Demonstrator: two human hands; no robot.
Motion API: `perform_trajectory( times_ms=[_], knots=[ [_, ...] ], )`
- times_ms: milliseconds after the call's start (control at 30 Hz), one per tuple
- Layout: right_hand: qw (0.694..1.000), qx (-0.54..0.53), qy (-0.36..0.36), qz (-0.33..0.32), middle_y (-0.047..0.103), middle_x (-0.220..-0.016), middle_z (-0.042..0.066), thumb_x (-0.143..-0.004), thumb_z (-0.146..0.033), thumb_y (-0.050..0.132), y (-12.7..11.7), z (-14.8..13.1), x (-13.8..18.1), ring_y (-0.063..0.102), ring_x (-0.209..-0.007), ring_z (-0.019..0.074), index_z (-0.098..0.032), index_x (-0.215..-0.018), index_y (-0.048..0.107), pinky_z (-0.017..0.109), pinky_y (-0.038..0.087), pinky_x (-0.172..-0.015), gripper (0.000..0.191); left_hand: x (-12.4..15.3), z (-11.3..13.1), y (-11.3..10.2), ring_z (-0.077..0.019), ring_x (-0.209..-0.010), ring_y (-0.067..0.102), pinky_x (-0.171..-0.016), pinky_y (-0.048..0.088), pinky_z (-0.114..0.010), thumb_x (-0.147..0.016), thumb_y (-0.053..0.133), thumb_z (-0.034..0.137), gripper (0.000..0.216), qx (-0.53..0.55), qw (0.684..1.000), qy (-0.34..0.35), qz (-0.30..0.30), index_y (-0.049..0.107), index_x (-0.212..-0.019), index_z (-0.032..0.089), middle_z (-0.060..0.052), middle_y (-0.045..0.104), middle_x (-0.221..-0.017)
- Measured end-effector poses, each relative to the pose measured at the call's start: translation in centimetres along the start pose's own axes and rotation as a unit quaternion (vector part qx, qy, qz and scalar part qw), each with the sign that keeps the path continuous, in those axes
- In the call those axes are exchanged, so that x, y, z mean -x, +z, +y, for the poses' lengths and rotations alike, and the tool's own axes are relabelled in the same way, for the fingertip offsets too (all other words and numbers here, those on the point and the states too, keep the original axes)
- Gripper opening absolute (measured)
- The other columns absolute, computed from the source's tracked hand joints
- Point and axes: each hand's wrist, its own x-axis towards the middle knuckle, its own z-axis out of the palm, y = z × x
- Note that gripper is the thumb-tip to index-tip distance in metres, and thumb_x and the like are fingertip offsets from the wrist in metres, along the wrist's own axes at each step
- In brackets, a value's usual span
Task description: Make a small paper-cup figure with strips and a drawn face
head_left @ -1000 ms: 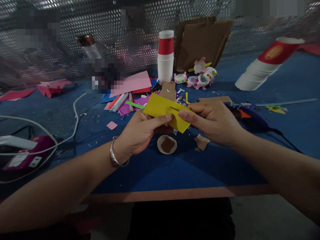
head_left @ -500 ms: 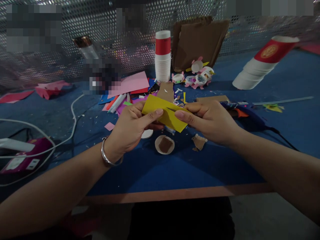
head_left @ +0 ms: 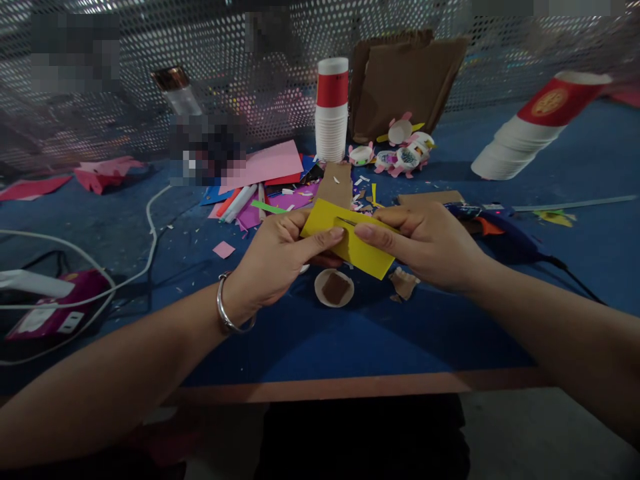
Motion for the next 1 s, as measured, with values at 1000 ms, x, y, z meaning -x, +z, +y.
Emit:
perform_trajectory(
  times_ms=[1000],
  knots=[
    [1.0,-0.004,0.005,-0.012,0.054,-0.062,-0.001,-0.085,-0.084,0.072,-0.05,0.25,-0.19,0.045,-0.057,0.0117,-0.021,-0.067,0.062,0.029,0.03,-0.05,0.066,-0.05,-0.06,-0.05,-0.0127,-0.066,0.075,-0.061,0.061,-0.02,-0.074,0.098,0.041,0.037,0.003,0.998,-0.057,-0.029,0.081,-0.093,0.015,-0.007,0.084,-0.09]
  ],
)
